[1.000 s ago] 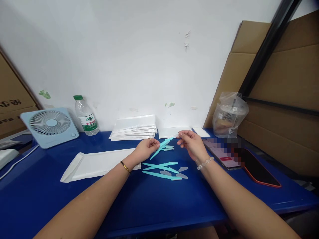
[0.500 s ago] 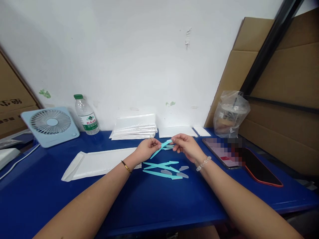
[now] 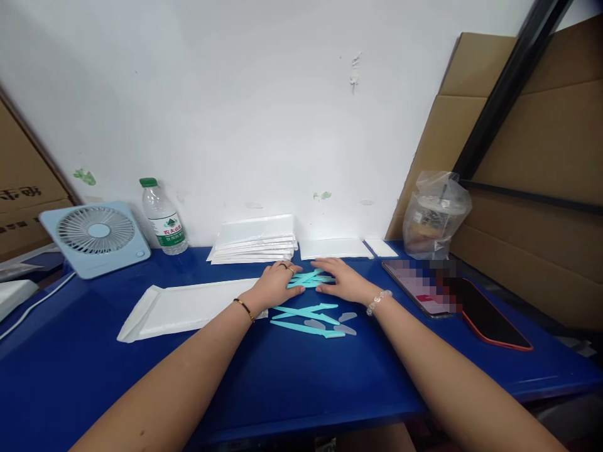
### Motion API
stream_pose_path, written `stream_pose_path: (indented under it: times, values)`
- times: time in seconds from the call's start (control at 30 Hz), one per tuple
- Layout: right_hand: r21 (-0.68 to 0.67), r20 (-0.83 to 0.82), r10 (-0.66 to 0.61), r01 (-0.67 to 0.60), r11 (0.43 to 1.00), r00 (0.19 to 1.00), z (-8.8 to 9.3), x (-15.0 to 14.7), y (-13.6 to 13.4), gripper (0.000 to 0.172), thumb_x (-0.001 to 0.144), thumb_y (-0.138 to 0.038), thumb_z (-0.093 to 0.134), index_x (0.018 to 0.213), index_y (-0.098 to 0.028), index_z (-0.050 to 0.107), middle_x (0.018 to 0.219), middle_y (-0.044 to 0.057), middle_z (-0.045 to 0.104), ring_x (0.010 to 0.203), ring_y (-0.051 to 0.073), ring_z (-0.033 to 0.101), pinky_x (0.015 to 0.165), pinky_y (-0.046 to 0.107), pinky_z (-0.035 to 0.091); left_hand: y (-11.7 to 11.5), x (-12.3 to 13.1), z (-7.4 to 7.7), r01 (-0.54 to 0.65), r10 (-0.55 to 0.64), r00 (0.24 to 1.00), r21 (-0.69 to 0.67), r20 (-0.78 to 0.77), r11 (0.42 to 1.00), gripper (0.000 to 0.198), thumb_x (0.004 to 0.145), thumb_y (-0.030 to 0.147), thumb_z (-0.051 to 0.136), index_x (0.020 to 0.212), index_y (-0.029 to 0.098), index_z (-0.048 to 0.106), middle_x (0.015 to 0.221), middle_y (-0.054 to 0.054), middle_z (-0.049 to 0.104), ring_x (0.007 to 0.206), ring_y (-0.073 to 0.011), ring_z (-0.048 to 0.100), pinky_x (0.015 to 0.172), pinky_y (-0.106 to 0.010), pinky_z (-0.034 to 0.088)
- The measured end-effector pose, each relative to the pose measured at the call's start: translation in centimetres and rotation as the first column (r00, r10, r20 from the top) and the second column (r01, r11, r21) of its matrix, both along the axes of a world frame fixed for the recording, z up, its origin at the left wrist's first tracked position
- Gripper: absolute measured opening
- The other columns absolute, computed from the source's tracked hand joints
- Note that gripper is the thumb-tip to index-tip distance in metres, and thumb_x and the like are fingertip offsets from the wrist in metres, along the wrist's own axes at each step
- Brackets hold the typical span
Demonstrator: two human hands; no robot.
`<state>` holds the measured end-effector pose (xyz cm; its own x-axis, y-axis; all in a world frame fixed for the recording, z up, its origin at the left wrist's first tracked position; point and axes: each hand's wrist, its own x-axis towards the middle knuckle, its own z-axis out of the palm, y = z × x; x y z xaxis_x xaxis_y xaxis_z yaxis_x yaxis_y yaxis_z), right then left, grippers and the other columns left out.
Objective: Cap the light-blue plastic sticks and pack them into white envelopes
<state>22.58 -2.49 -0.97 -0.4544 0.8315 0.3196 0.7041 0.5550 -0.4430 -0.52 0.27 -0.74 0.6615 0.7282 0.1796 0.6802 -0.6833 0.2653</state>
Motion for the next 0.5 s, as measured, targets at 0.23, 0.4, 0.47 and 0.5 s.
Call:
stream_pose_path:
  times: [0.23, 0.4, 0.47, 0.5]
  values:
    - [-0.038, 0.049, 0.061, -0.059, 0.998, 0.997, 0.9, 0.1, -0.6, 0.038, 0.079, -0.035, 0.062, 0.115, -0.026, 0.061, 0.109, 0.006, 0.063, 0.099, 0.023, 0.056, 0.085, 0.036, 0.044, -0.4, 0.0, 0.1, 0.106, -0.105, 0.994, -0.024, 0.034, 0.994, 0.036, 0.084, 0.041, 0.049, 0.114, 0.023, 0.059, 0.111, -0.006, 0.058, 0.100, -0.0223, 0.053, 0.084, -0.030, 0.042]
    - [-0.063, -0.042, -0.010, 0.008, 0.998, 0.999, 3.1, 1.0, -2.2, 0.019, 0.078, -0.030, 0.060, 0.093, -0.020, 0.067, 0.091, 0.006, 0.063, 0.078, 0.017, 0.057, 0.068, 0.027, 0.045, -1.5, -0.1, 1.3, 0.041, -0.044, 0.996, 0.034, 0.081, 0.999, 0.041, 0.080, 0.045, 0.054, 0.114, 0.022, 0.057, 0.112, -0.007, 0.057, 0.103, -0.0234, 0.051, 0.081, -0.031, 0.042]
    - [-0.199, -0.007, 0.051, -0.051, 0.979, 0.999, 4.0, 1.6, -2.8, 0.017, 0.075, -0.031, 0.063, 0.085, -0.018, 0.068, 0.078, 0.003, 0.062, 0.066, 0.013, 0.055, 0.059, 0.024, 0.043, -2.2, 0.1, 2.1, 0.048, -0.051, 0.996, 0.032, 0.078, 0.998, 0.030, 0.078, 0.044, 0.056, 0.099, 0.023, 0.063, 0.103, -0.004, 0.059, 0.097, -0.0217, 0.053, 0.076, -0.028, 0.042]
    - [-0.277, 0.017, 0.106, -0.097, 0.956, 0.994, 4.2, 1.8, -3.1, 0.018, 0.072, -0.031, 0.066, 0.083, -0.018, 0.068, 0.074, 0.001, 0.061, 0.063, 0.012, 0.054, 0.057, 0.023, 0.042, -2.6, 0.3, 2.5, 0.067, -0.068, 0.996, 0.014, 0.060, 0.998, 0.025, 0.078, 0.043, 0.057, 0.092, 0.023, 0.064, 0.097, -0.003, 0.060, 0.092, -0.0205, 0.054, 0.073, -0.027, 0.041]
